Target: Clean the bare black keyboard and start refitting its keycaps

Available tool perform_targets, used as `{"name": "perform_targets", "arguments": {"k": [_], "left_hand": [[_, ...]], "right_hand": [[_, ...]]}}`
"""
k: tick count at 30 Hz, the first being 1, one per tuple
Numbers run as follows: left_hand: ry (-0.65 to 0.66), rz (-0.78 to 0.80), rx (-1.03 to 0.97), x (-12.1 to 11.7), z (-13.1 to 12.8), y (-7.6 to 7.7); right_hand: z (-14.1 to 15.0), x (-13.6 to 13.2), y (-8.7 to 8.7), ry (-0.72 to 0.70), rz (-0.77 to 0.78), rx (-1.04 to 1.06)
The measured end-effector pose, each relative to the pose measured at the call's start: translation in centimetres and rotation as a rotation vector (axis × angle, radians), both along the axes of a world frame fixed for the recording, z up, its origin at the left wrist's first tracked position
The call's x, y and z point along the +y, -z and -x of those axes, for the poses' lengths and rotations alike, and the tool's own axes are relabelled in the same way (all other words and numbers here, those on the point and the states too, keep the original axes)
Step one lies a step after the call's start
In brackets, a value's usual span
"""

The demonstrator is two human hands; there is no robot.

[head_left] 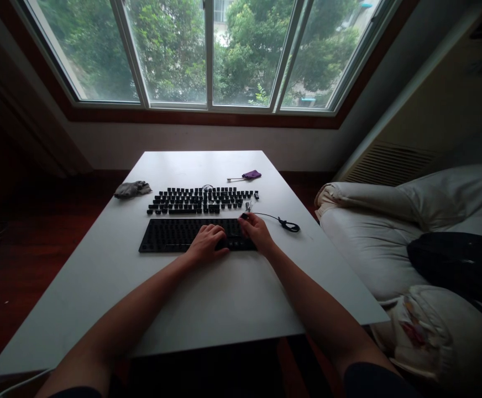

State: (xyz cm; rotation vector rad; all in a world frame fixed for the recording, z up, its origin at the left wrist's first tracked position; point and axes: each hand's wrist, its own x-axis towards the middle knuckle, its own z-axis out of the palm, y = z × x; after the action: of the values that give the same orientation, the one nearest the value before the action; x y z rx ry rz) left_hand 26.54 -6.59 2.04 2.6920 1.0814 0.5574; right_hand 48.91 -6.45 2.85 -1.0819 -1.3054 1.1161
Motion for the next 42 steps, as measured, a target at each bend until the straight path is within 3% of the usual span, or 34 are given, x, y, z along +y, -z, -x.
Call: {"name": "perform_targets", "arguments": {"k": [13,19,22,27,42], "left_hand": [[-0.042,0.027,-0.045,-0.3,0.1,-0.4],[-0.046,0.02,-0.024,-0.1,0.1,0.0],[-0.042,0.034,-0.011,-0.1,0.1,0.0],[-0.018,0.014,-0.015,0.0,0.2,0.1],[-0.009,0.007,-0.019,-0.1,0.3,0.1]], "right_hand": [[0.6,0.0,1.4,-0.058,-0.055,-0.325],[0.9,-0.8,0.4,-0.16,-0.119,-0.452],[0.8,-1.1,-0.3,-0.257,-0.211,-0.527],[0.5,-1.7,-1.0,-0.301,-0.335,-0.625],[0.2,-1.0,1.2,-0.232,-0.22,-0.418]]}}
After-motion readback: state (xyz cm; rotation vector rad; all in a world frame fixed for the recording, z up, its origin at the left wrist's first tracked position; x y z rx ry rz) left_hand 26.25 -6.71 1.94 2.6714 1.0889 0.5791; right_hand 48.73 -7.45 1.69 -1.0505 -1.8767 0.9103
